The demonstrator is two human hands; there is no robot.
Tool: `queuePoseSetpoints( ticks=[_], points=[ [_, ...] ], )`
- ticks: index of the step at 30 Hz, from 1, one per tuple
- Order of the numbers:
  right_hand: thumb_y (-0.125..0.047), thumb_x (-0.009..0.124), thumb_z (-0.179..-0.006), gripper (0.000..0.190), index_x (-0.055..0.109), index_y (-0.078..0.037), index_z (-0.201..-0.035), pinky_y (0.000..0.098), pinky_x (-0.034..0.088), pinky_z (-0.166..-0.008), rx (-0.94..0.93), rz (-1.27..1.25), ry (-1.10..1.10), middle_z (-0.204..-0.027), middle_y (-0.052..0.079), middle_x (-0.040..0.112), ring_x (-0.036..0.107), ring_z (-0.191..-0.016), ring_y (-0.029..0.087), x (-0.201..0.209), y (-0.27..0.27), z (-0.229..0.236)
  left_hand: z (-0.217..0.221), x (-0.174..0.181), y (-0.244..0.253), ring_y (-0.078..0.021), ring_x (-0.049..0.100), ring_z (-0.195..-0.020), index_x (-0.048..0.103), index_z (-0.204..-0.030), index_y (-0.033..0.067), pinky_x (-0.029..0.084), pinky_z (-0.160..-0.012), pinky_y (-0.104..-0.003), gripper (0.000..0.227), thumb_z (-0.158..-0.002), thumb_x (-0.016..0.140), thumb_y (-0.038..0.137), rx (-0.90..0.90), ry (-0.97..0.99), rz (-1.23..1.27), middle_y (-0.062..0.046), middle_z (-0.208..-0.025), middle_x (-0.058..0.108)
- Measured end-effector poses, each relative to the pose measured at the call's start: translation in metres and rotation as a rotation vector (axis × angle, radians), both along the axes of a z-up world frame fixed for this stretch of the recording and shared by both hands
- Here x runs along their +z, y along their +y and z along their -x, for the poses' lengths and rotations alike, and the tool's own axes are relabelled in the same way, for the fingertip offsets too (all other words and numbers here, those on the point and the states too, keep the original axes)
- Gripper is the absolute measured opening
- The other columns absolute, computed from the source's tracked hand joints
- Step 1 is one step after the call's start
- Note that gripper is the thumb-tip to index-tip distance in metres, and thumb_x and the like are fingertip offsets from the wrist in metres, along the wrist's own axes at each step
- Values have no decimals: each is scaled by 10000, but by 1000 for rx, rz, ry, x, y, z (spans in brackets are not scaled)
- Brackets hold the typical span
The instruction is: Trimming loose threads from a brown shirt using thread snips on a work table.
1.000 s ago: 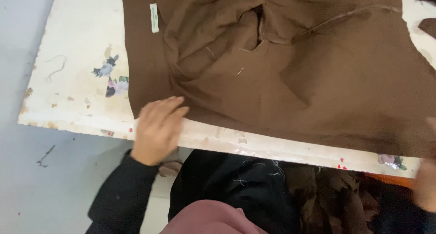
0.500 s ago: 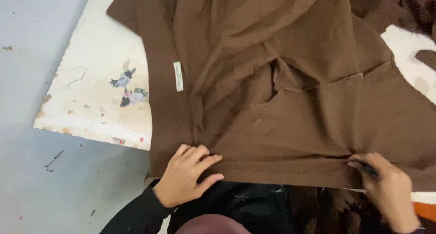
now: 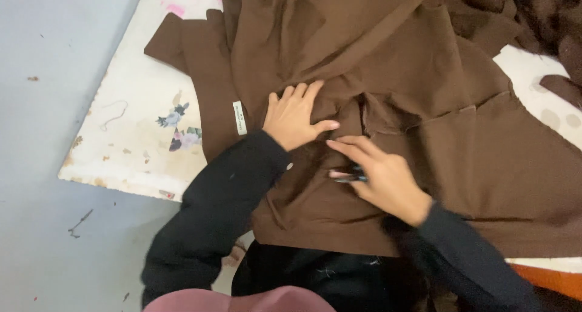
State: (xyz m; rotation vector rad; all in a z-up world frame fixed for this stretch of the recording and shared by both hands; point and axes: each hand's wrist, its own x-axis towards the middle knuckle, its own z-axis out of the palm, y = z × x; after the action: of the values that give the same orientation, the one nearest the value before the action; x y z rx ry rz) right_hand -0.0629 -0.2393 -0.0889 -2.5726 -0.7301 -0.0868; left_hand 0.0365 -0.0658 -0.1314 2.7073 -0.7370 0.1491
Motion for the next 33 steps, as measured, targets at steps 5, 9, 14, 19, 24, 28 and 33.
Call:
queuePoseSetpoints(
  ticks=[5, 9, 14, 19, 24, 28, 33],
  points=[
    [-144, 674, -555, 396, 566, -166, -936, 429, 496, -547, -72, 124, -98, -915, 10, 568, 612, -636, 305, -78, -5, -12, -34, -36, 9, -232, 515, -795, 529, -891, 126, 419, -668, -397, 219, -821, 507, 332, 96, -33, 101, -12, -809, 489],
    [-255, 402, -710, 276, 594, -111, -847, 363, 453, -405, 180, -220, -247, -691, 18, 505, 543, -452, 251, -69, -11, -3, -36, -25, 26, -214, 605, -727, 622, -830, 91, 479, -662, -345, 263, -853, 512, 330, 128, 344, 801, -60, -749, 632],
    [-199, 477, -851, 211, 558, -5, -861, 302, 370, -460, 427, -259, -457, -750, 125, 525, 448, -511, 221, -34, -19, 11, -27, 31, 38, -191, 611, -874, 638, -901, 48, 473, -819, -296, 317, -783, 531, 322, 120, 957, 1473, -96, -967, 640],
    [-66, 547, -798, 121, 573, 20, -879, 279, 288, -424, 507, -350, -451, -683, 101, 476, 404, -449, 174, -20, -21, 18, -22, 43, 43, -219, 569, -934, 597, -966, 8, 445, -852, -313, 329, -796, 543, 284, 47, 1170, 1768, -106, -1026, 599],
    [-210, 409, -882, 271, 586, -10, -930, 253, 322, -435, 637, -180, -542, -702, 78, 524, 441, -489, 141, -22, -20, 24, -9, 48, 40, -259, 572, -921, 576, -997, -20, 463, -835, -349, 378, -789, 546, 295, -30, 1198, 1808, -149, -1030, 590],
    [-175, 544, -813, 137, 649, -115, -879, 219, 349, -411, 430, -234, -694, -885, 94, 603, 474, -470, 98, -21, -23, 26, -8, 47, 39, -241, 572, -919, 592, -1000, 8, 462, -843, -337, 343, -822, 519, 292, -105, 1267, 1772, -127, -1032, 594],
    [-248, 644, -707, 302, 608, -146, -989, 295, 465, -593, 29, -210, -327, -1040, 55, 594, 603, -714, 174, 2, -22, -6, -8, 34, 33, -221, 612, -817, 630, -856, 25, 490, -759, -348, 242, -782, 596, 252, -60, 1191, 1681, -141, -869, 628]
  ],
)
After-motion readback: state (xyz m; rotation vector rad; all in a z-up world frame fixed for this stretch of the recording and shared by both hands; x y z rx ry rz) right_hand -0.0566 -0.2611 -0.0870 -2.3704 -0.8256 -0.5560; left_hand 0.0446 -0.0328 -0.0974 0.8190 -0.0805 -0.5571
